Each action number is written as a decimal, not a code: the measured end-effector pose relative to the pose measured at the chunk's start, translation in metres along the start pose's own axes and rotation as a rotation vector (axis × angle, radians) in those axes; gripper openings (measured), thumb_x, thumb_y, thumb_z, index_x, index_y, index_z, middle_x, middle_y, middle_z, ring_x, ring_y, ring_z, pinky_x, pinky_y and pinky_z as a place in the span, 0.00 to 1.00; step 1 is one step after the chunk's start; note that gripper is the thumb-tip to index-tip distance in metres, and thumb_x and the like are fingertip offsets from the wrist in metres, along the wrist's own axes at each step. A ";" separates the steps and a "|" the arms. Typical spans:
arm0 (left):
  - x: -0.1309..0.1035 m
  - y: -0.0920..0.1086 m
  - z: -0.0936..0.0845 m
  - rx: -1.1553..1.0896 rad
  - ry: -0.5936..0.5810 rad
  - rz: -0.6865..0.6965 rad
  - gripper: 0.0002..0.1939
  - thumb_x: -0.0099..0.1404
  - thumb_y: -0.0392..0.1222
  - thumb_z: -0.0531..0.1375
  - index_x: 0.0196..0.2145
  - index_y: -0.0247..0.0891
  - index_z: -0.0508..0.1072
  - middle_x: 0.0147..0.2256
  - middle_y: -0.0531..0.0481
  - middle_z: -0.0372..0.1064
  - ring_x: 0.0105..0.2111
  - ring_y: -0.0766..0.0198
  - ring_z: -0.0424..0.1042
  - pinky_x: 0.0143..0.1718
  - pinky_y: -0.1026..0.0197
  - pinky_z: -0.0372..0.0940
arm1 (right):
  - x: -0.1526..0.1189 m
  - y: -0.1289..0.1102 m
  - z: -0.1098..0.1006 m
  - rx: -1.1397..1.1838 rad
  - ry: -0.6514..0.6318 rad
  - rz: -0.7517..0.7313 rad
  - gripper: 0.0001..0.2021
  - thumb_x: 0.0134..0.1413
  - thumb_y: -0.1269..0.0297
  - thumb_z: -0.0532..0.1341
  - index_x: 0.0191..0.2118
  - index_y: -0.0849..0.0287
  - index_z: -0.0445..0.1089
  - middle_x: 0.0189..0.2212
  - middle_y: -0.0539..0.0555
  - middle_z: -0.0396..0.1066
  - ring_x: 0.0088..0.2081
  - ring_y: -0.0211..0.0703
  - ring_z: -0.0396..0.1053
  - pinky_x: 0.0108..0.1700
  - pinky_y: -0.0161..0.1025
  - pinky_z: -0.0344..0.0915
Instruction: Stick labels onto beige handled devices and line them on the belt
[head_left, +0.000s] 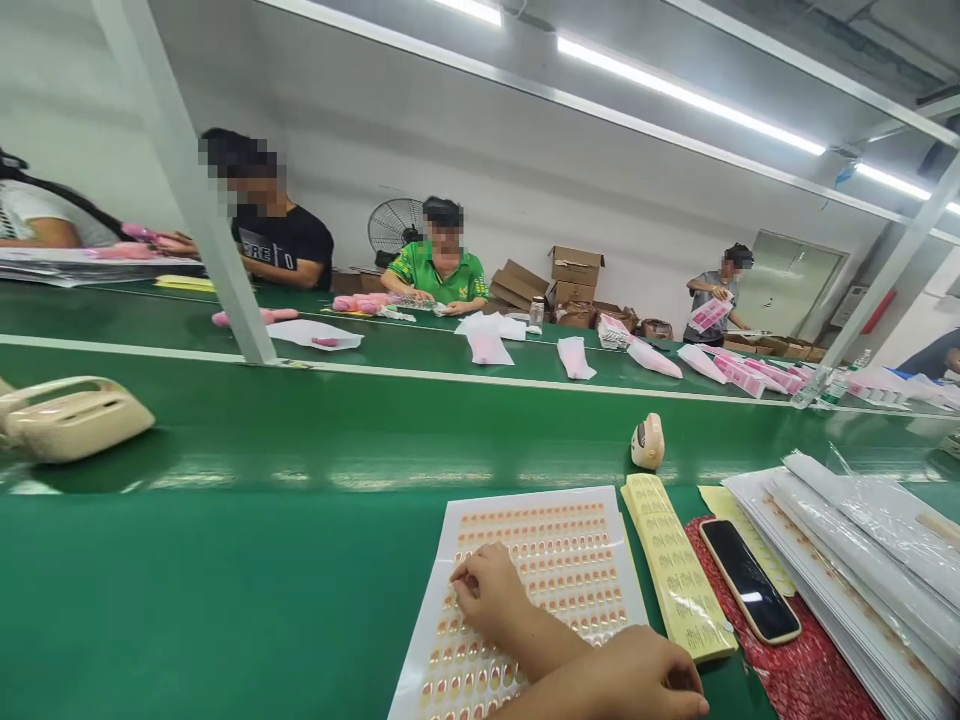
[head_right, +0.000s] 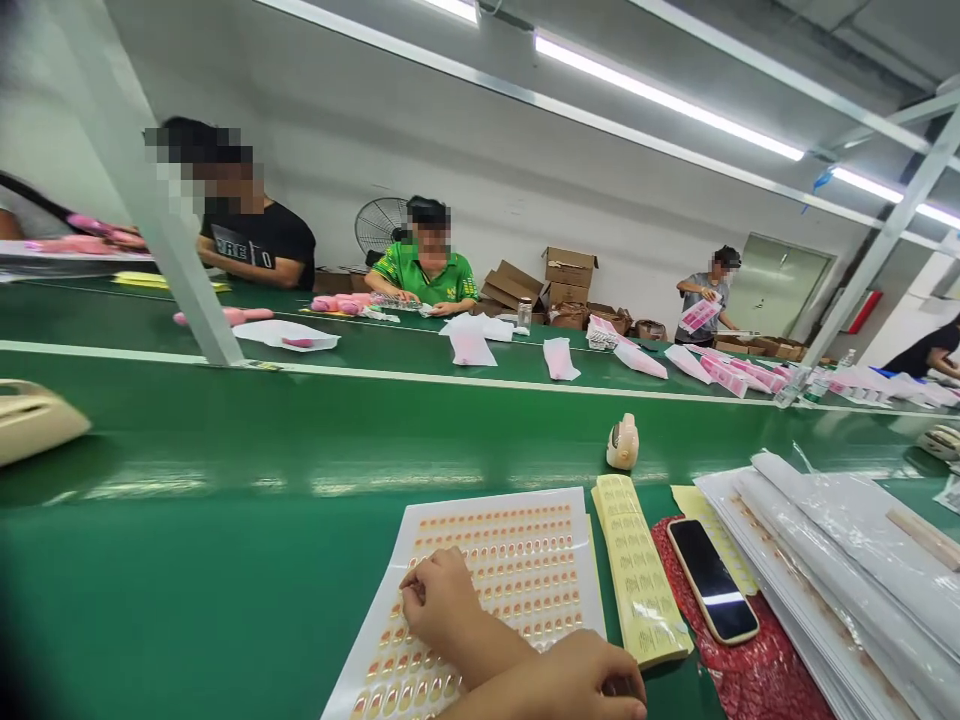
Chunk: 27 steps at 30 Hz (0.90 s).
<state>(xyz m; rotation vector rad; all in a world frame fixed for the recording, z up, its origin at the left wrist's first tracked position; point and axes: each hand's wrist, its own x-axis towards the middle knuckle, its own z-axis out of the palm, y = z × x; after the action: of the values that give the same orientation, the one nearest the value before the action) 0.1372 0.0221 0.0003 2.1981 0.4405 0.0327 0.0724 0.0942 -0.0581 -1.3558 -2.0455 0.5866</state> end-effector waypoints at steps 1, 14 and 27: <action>-0.002 -0.002 0.002 -0.021 -0.010 0.030 0.14 0.59 0.51 0.53 0.40 0.47 0.72 0.36 0.54 0.73 0.33 0.62 0.71 0.32 0.65 0.62 | -0.001 0.001 0.002 -0.002 -0.009 -0.016 0.07 0.44 0.78 0.59 0.28 0.60 0.70 0.29 0.53 0.68 0.38 0.42 0.63 0.41 0.37 0.59; -0.007 0.002 -0.006 0.001 0.022 0.003 0.14 0.58 0.49 0.54 0.39 0.45 0.73 0.36 0.52 0.74 0.35 0.61 0.71 0.34 0.64 0.62 | -0.009 -0.001 0.000 -0.061 -0.090 -0.123 0.06 0.47 0.75 0.59 0.31 0.59 0.71 0.32 0.54 0.67 0.39 0.42 0.62 0.43 0.38 0.59; -0.009 0.010 -0.010 0.034 0.021 0.000 0.13 0.59 0.48 0.54 0.39 0.43 0.72 0.37 0.51 0.74 0.36 0.60 0.72 0.34 0.63 0.62 | -0.007 -0.003 -0.002 -0.132 -0.111 -0.173 0.07 0.45 0.76 0.59 0.29 0.58 0.71 0.30 0.53 0.67 0.38 0.41 0.62 0.44 0.39 0.58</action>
<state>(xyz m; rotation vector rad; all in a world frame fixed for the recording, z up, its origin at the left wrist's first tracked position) 0.1300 0.0215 0.0153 2.2331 0.4561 0.0486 0.0740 0.0867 -0.0566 -1.2258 -2.2993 0.4672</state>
